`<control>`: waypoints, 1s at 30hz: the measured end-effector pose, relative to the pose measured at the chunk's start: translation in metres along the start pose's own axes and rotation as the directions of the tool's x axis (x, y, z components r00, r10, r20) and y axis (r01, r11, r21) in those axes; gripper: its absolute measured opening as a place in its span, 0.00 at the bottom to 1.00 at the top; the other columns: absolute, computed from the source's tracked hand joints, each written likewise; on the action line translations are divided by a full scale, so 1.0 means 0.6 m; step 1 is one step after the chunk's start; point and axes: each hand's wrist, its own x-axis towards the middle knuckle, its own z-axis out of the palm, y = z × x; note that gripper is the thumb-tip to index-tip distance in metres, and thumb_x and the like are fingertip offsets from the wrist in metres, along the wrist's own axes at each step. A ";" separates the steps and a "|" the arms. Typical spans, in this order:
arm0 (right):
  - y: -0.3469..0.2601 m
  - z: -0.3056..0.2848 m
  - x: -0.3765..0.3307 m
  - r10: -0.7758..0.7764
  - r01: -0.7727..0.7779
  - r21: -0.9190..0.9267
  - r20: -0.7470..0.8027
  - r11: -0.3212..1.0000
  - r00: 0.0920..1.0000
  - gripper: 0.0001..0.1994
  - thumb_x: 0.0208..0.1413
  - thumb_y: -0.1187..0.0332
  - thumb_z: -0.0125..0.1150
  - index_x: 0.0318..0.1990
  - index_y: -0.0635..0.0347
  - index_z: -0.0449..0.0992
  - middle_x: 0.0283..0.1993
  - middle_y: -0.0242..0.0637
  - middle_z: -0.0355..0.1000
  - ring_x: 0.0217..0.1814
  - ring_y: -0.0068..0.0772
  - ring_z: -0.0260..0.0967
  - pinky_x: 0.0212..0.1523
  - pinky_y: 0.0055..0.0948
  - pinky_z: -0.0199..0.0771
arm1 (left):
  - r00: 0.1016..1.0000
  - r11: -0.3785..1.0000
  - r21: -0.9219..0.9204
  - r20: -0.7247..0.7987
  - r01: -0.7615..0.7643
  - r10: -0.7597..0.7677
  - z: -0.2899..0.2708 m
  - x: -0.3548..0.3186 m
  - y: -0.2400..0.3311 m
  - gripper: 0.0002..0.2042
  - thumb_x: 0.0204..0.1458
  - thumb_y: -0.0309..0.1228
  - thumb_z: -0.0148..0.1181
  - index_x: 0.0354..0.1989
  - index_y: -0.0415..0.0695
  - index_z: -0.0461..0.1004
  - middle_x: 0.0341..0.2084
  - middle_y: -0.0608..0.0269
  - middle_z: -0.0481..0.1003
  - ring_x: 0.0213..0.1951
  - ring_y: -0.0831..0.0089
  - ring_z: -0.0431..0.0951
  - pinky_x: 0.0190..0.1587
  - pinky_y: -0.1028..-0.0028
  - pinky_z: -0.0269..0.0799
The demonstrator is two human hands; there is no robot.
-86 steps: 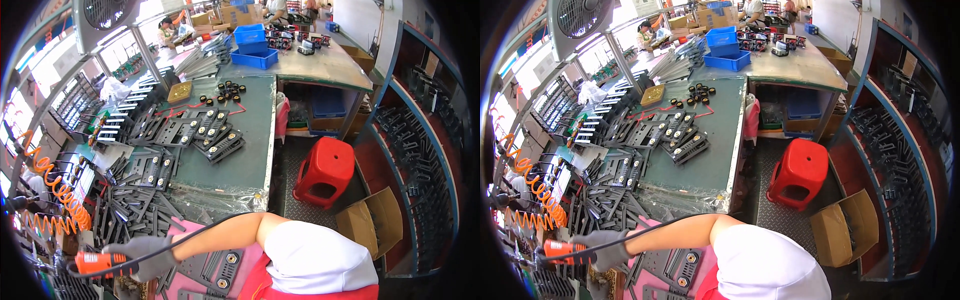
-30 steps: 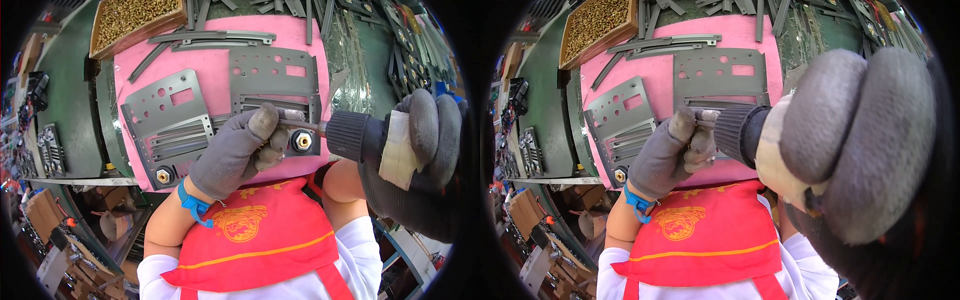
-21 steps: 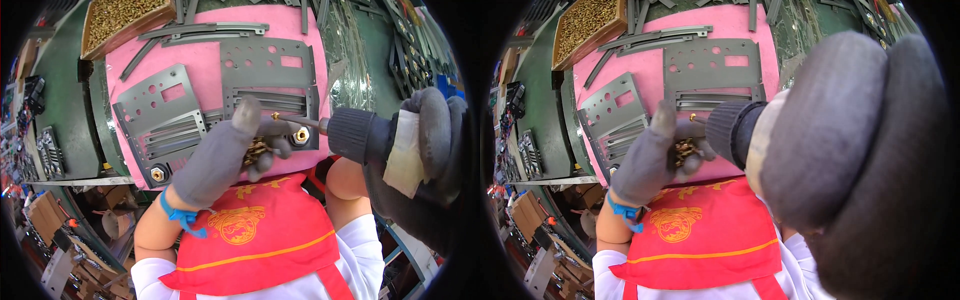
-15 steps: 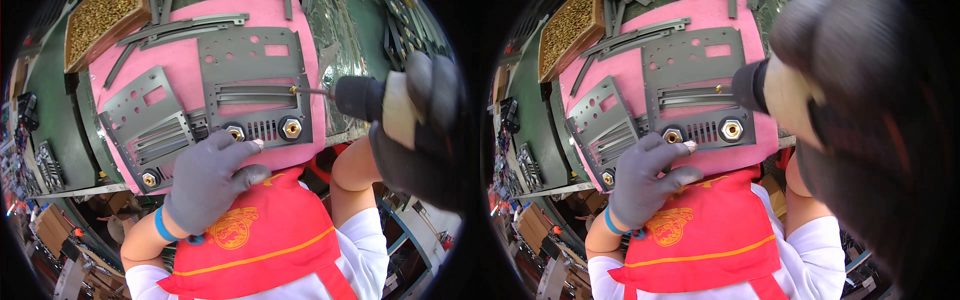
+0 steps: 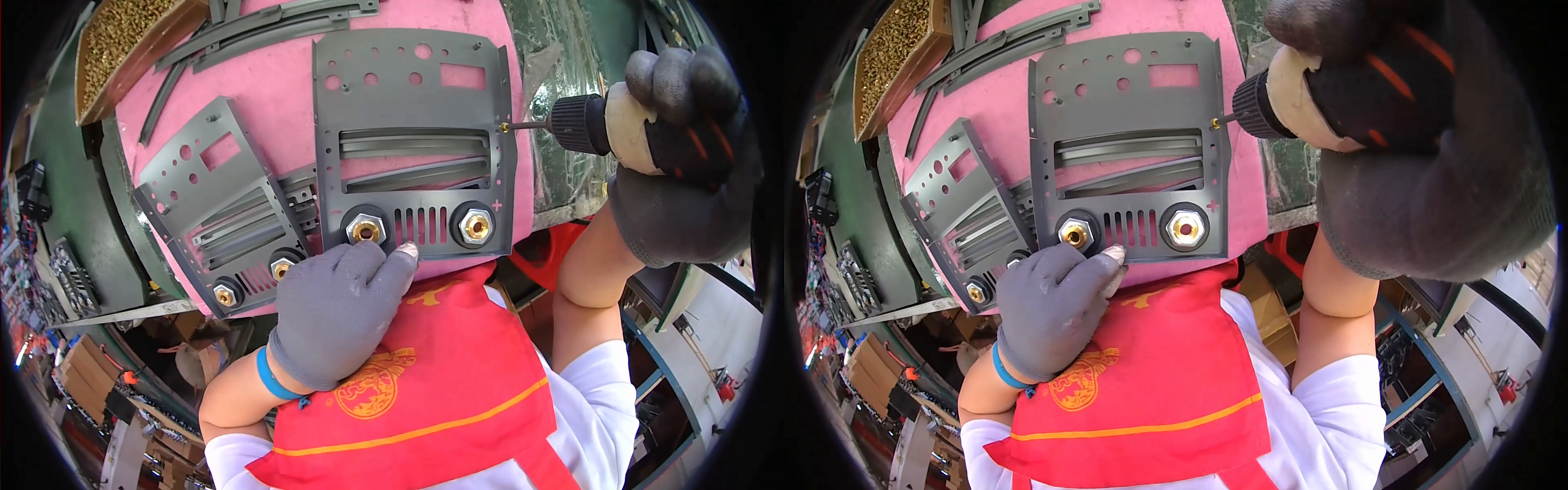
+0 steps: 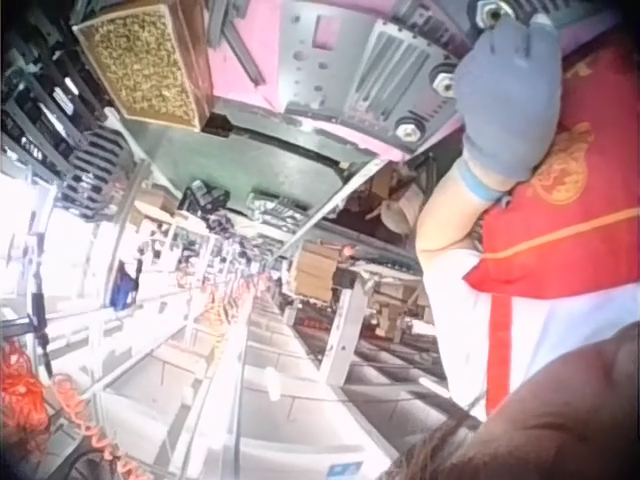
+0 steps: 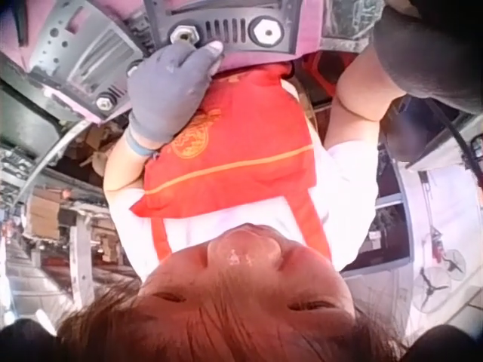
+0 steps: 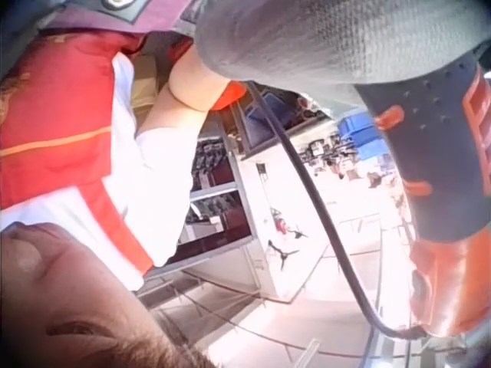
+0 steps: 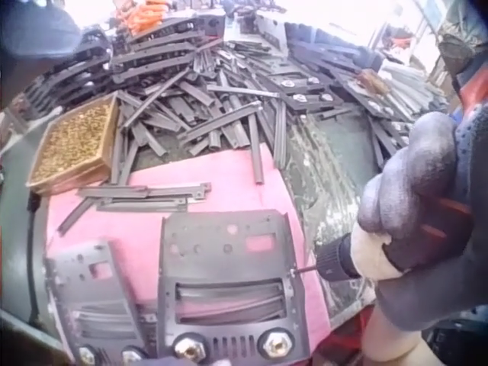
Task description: Assembling metal panels by drilling in screws using an electric screwdriver.
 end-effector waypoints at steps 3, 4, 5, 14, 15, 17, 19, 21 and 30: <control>0.001 -0.001 -0.005 0.023 -0.024 -0.010 -0.027 1.000 0.999 0.25 0.60 0.55 0.39 0.45 0.72 0.73 0.32 0.37 0.59 0.34 0.30 0.55 0.41 0.36 0.56 | 1.000 1.000 0.014 -0.010 0.005 -0.005 0.002 -0.003 -0.001 0.10 0.41 0.29 0.71 0.34 0.50 0.79 0.17 0.66 0.66 0.18 0.67 0.71 0.18 0.69 0.62; 0.001 -0.002 -0.005 0.030 -0.031 -0.014 -0.036 0.999 0.999 0.26 0.60 0.54 0.40 0.45 0.73 0.73 0.32 0.37 0.59 0.34 0.30 0.55 0.41 0.36 0.56 | 1.000 1.000 0.027 -0.021 -0.001 0.002 0.004 -0.004 -0.001 0.10 0.40 0.29 0.71 0.33 0.50 0.79 0.17 0.66 0.65 0.18 0.67 0.71 0.18 0.69 0.62; 0.001 -0.002 -0.006 0.037 -0.038 -0.019 -0.045 0.999 0.998 0.26 0.59 0.54 0.40 0.45 0.73 0.73 0.31 0.37 0.59 0.34 0.31 0.55 0.41 0.36 0.56 | 1.000 1.000 0.025 -0.019 0.000 0.001 0.004 -0.003 -0.001 0.10 0.40 0.29 0.71 0.33 0.50 0.79 0.17 0.66 0.65 0.18 0.67 0.71 0.18 0.69 0.62; 0.010 0.021 -0.013 0.072 -0.072 0.001 -0.096 0.997 0.993 0.26 0.59 0.53 0.41 0.44 0.73 0.73 0.31 0.36 0.58 0.34 0.30 0.55 0.42 0.35 0.56 | 1.000 1.000 0.003 0.016 0.019 -0.019 0.000 0.002 -0.006 0.11 0.41 0.29 0.71 0.34 0.49 0.80 0.17 0.65 0.66 0.19 0.66 0.71 0.19 0.69 0.62; -0.004 0.006 -0.018 0.071 -0.071 0.007 -0.096 0.997 0.993 0.26 0.59 0.53 0.41 0.44 0.73 0.73 0.31 0.36 0.59 0.34 0.30 0.55 0.42 0.35 0.56 | 0.999 1.000 -0.003 0.045 0.000 0.000 -0.003 -0.001 -0.009 0.13 0.42 0.29 0.66 0.39 0.48 0.78 0.20 0.66 0.67 0.21 0.67 0.72 0.20 0.69 0.63; -0.001 -0.004 -0.029 0.068 -0.066 0.018 -0.095 0.998 0.993 0.26 0.58 0.53 0.42 0.44 0.72 0.73 0.31 0.36 0.59 0.34 0.30 0.56 0.41 0.35 0.56 | 0.997 1.000 -0.010 0.074 -0.015 0.016 -0.006 -0.002 -0.010 0.17 0.43 0.28 0.61 0.45 0.47 0.76 0.22 0.66 0.67 0.24 0.69 0.73 0.21 0.70 0.65; 0.006 -0.013 -0.030 0.066 -0.064 0.023 -0.103 0.998 0.992 0.25 0.58 0.53 0.42 0.44 0.72 0.73 0.31 0.35 0.59 0.34 0.30 0.56 0.41 0.35 0.56 | 0.995 1.000 0.021 0.098 -0.004 0.002 -0.006 -0.001 -0.008 0.17 0.43 0.28 0.61 0.45 0.47 0.76 0.23 0.66 0.67 0.24 0.68 0.73 0.21 0.70 0.66; 0.006 -0.054 -0.041 0.062 -0.060 0.028 -0.110 0.998 0.992 0.25 0.58 0.53 0.42 0.43 0.71 0.73 0.31 0.35 0.59 0.34 0.29 0.56 0.41 0.35 0.56 | 0.995 1.000 0.017 0.096 -0.004 0.003 -0.007 -0.001 -0.008 0.16 0.43 0.28 0.61 0.44 0.47 0.76 0.23 0.66 0.67 0.24 0.68 0.73 0.21 0.69 0.66; 0.027 -0.082 -0.035 0.043 -0.038 0.049 -0.112 0.998 0.993 0.24 0.58 0.53 0.44 0.43 0.69 0.73 0.31 0.34 0.60 0.33 0.28 0.56 0.40 0.33 0.56 | 0.992 0.999 -0.027 0.117 -0.044 0.047 -0.022 0.077 -0.019 0.12 0.47 0.33 0.67 0.41 0.49 0.78 0.26 0.62 0.73 0.27 0.61 0.75 0.27 0.64 0.70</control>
